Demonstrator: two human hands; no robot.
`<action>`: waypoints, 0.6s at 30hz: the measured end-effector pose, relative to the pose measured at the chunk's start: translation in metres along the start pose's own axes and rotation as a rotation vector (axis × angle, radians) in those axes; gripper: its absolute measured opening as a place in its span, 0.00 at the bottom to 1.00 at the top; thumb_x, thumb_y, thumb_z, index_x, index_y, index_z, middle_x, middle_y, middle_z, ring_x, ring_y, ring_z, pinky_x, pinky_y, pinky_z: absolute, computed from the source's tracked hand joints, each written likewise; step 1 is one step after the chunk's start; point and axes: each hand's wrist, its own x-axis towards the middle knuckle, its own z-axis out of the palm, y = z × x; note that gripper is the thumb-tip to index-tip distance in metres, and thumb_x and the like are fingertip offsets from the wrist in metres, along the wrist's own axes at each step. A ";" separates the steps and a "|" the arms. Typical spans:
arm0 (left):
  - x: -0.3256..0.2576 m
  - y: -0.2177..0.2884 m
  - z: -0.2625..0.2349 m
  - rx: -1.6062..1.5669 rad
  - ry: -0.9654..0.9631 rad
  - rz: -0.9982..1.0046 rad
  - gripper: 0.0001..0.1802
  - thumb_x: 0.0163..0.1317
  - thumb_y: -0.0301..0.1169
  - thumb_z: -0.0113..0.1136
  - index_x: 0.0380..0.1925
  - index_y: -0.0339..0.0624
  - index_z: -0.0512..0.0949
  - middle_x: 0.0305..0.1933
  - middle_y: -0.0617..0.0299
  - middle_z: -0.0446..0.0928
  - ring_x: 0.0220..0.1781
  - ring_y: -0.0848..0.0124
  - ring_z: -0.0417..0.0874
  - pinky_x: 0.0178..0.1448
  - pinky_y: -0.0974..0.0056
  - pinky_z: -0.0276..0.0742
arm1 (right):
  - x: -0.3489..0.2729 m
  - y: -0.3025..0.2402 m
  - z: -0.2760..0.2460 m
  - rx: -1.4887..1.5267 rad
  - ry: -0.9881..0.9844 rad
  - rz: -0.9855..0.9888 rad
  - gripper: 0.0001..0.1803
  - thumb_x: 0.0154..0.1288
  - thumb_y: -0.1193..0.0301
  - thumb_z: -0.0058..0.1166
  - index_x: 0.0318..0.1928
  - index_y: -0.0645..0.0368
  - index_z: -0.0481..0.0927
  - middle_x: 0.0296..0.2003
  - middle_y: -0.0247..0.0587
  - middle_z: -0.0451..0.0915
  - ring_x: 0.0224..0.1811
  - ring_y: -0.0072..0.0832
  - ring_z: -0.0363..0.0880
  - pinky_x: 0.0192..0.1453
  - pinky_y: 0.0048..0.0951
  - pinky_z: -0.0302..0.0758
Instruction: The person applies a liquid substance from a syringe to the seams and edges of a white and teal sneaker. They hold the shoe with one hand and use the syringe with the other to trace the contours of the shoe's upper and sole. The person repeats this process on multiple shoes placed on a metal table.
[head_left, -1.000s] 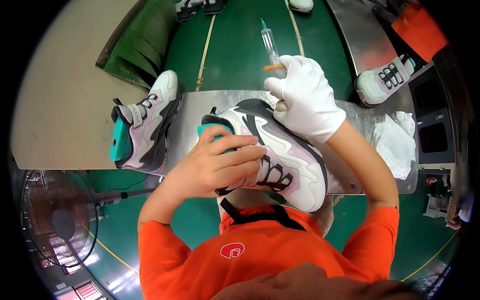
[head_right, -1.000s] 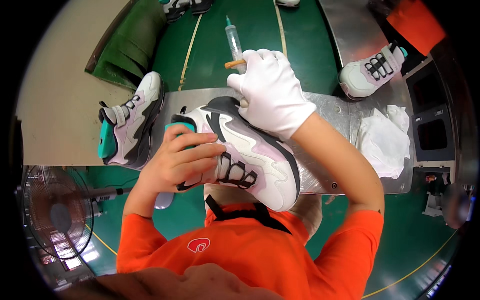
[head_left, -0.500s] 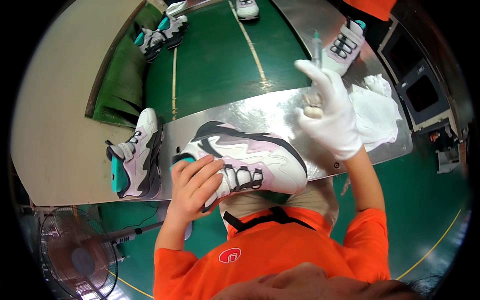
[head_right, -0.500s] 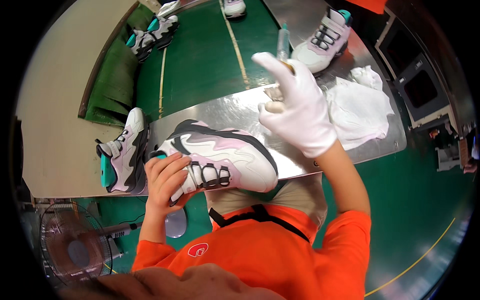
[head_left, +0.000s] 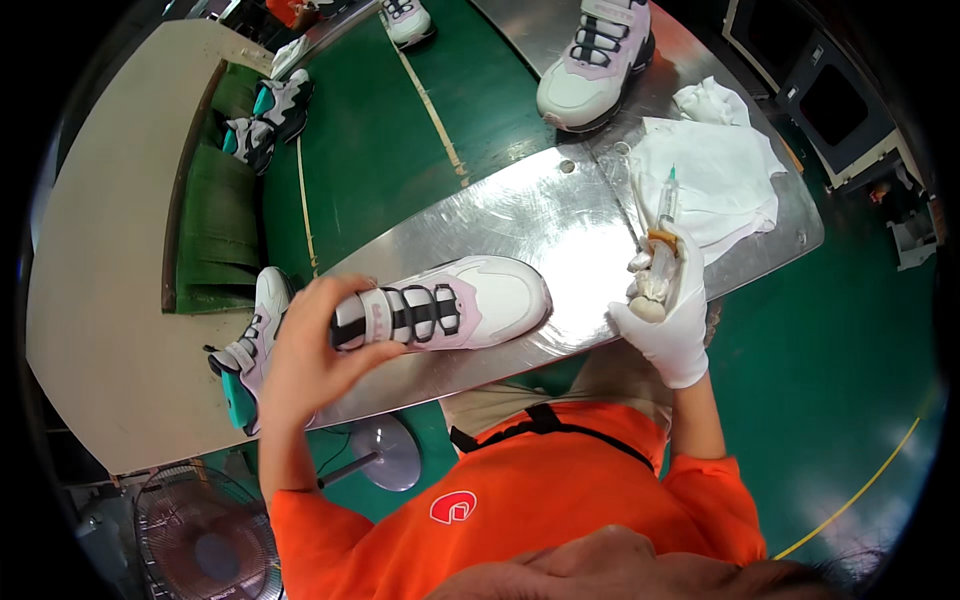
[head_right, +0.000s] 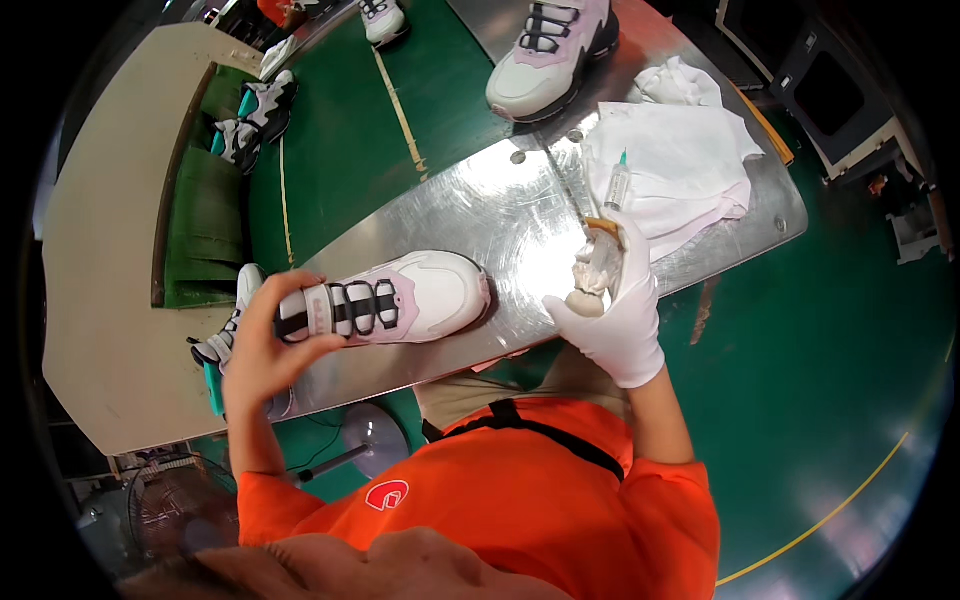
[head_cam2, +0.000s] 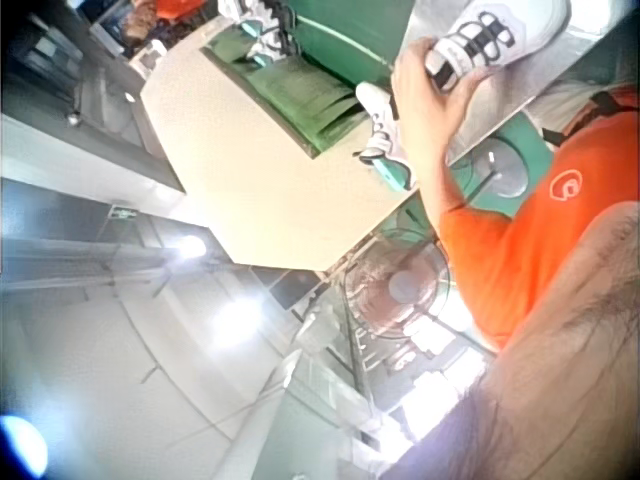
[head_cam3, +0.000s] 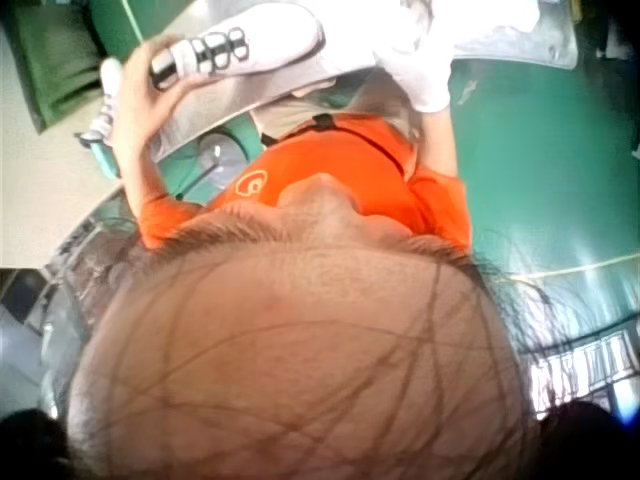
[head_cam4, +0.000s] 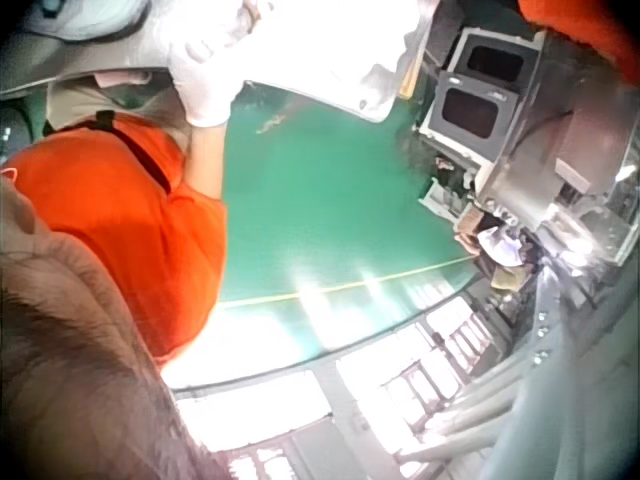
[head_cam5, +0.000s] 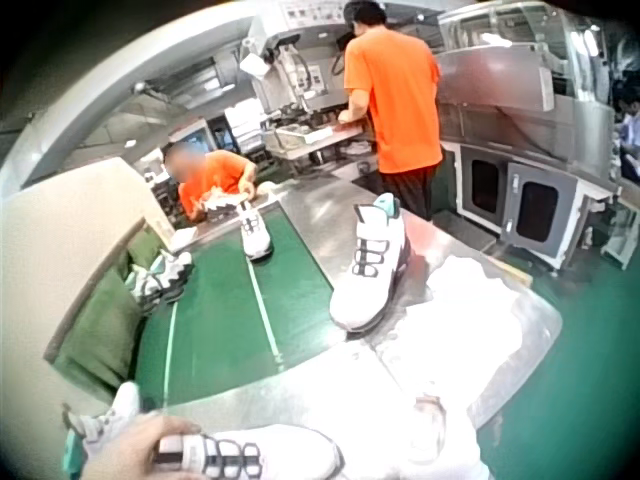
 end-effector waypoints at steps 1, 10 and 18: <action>0.016 -0.005 -0.017 -0.030 -0.187 0.039 0.37 0.43 0.48 0.79 0.51 0.41 0.76 0.53 0.54 0.78 0.54 0.53 0.78 0.58 0.55 0.71 | -0.002 0.001 0.000 -0.024 0.010 -0.057 0.50 0.40 0.77 0.72 0.67 0.64 0.61 0.52 0.45 0.74 0.46 0.27 0.74 0.52 0.30 0.75; 0.158 0.027 0.059 -0.105 -0.966 0.494 0.43 0.53 0.52 0.72 0.62 0.34 0.71 0.61 0.46 0.74 0.63 0.52 0.75 0.66 0.56 0.69 | 0.000 -0.008 -0.006 0.057 -0.044 -0.016 0.51 0.39 0.74 0.76 0.65 0.63 0.60 0.52 0.44 0.73 0.42 0.27 0.74 0.53 0.29 0.74; 0.120 0.038 0.009 -0.223 -0.755 0.358 0.31 0.49 0.42 0.76 0.49 0.35 0.77 0.48 0.53 0.78 0.51 0.58 0.79 0.55 0.61 0.73 | -0.009 -0.038 -0.036 -0.222 -0.068 -0.025 0.48 0.43 0.68 0.75 0.65 0.63 0.64 0.52 0.49 0.78 0.52 0.32 0.78 0.56 0.31 0.76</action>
